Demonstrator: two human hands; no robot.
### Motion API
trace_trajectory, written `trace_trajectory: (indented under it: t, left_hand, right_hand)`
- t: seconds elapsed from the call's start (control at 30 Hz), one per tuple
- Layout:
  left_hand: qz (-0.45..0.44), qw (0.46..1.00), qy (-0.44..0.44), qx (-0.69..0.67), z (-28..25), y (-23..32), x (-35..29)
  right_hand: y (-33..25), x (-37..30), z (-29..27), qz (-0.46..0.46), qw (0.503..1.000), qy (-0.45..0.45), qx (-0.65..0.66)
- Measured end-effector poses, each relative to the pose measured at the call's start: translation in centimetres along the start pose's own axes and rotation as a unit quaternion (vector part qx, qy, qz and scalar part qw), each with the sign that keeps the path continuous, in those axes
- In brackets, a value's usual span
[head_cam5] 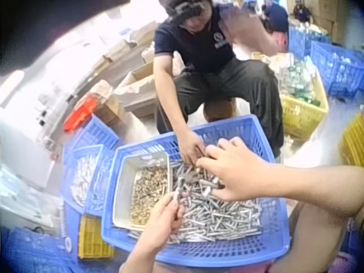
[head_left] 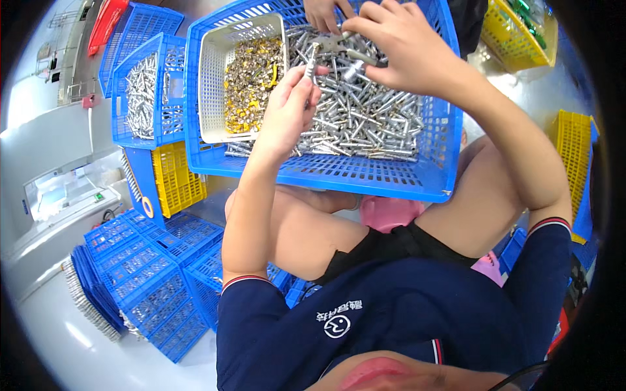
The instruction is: The recorder uses pliers to assemble or crimp small metal cylindrical components while sitting on the floor of a factory.
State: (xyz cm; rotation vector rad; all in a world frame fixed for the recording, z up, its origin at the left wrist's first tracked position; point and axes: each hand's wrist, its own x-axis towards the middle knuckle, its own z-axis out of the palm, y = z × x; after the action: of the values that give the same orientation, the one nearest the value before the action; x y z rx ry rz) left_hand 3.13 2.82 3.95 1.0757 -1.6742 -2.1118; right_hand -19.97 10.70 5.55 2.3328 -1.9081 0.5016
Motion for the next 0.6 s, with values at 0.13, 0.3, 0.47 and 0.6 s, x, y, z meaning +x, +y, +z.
trace_trajectory:
  t: [0.13, 0.3, 0.47, 0.6]
  left_hand:
    - [0.021, 0.999, 0.030, -0.038, -0.2, -0.8, 1.0]
    - [0.017, 0.999, 0.034, -0.018, 0.9, -0.9, 1.7]
    - [-0.006, 0.999, 0.043, 0.000, 0.9, -1.3, 1.7]
    - [0.012, 0.997, 0.062, 0.046, 1.2, -1.2, 1.1]
  right_hand:
    - [0.7, -0.1, 0.3, 0.006, 1.000, 0.002, 0.011]
    - [1.7, -1.1, 0.5, 0.011, 1.000, -0.006, 0.006]
    - [1.4, -1.8, 0.6, 0.020, 1.000, 0.000, 0.020]
    - [0.6, -1.6, -0.7, 0.029, 0.998, -0.043, 0.028]
